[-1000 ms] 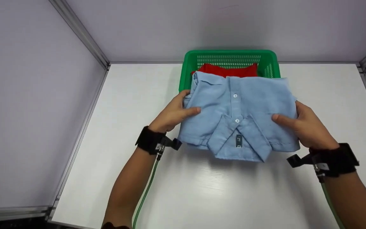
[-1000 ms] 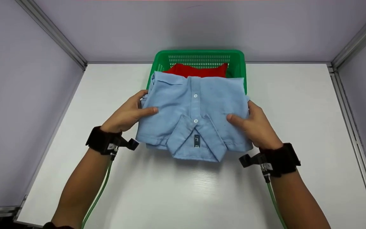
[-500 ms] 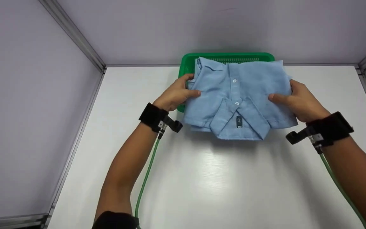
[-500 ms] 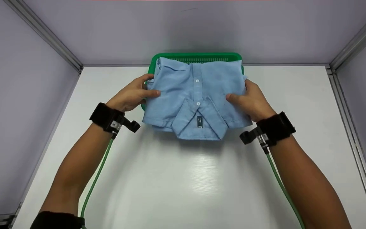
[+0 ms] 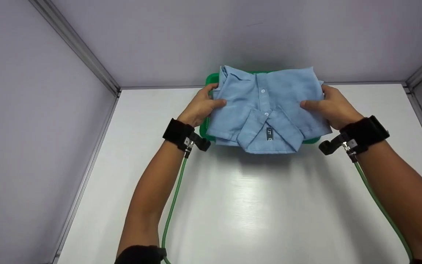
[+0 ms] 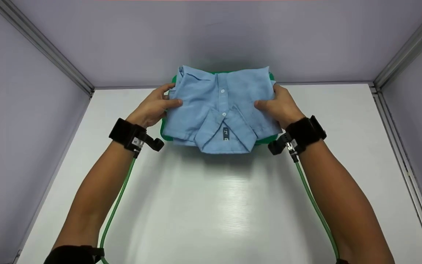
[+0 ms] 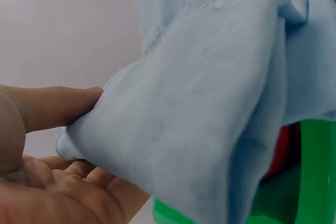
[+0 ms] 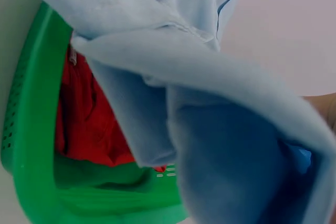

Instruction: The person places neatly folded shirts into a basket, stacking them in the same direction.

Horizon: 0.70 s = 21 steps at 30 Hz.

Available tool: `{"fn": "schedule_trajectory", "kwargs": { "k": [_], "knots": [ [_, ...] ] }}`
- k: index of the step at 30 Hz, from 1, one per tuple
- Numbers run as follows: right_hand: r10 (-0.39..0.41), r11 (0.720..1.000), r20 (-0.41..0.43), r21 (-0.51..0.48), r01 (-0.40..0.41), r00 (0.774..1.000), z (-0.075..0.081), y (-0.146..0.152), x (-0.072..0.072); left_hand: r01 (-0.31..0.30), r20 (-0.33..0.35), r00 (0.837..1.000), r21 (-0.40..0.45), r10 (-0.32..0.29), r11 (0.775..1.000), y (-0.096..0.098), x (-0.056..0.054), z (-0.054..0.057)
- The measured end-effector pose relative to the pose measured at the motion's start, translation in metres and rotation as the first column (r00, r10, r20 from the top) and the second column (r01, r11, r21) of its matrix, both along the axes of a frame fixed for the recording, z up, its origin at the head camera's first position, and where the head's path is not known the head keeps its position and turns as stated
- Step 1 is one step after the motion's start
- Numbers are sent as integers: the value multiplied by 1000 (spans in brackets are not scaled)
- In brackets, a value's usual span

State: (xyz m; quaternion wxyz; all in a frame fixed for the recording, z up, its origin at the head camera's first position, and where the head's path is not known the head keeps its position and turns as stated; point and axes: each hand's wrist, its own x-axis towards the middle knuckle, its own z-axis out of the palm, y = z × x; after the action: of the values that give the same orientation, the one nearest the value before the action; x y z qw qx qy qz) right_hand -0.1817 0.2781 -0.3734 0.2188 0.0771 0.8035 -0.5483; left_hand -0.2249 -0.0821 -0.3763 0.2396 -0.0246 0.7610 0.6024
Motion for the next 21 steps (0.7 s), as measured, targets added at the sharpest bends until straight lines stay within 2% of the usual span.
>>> {"fn": "schedule_trajectory", "kwargs": {
  "k": [6,13,17,21],
  "knots": [
    [-6,1000,27,-14,6,1000,-6,3,0,-32,3,999,28,32,999,1,0,-7],
    [-37,995,3,-91,37,999,-9,4,4,-21,-71,997,123,30,992,0,3,-10],
    [-34,996,1,-81,34,999,-15,2,5,-38,-50,998,135,45,990,-2,7,-15],
    [-20,998,13,-67,21,1000,-19,0,7,-40,-32,999,113,44,993,-4,12,-20]
  ]
}}
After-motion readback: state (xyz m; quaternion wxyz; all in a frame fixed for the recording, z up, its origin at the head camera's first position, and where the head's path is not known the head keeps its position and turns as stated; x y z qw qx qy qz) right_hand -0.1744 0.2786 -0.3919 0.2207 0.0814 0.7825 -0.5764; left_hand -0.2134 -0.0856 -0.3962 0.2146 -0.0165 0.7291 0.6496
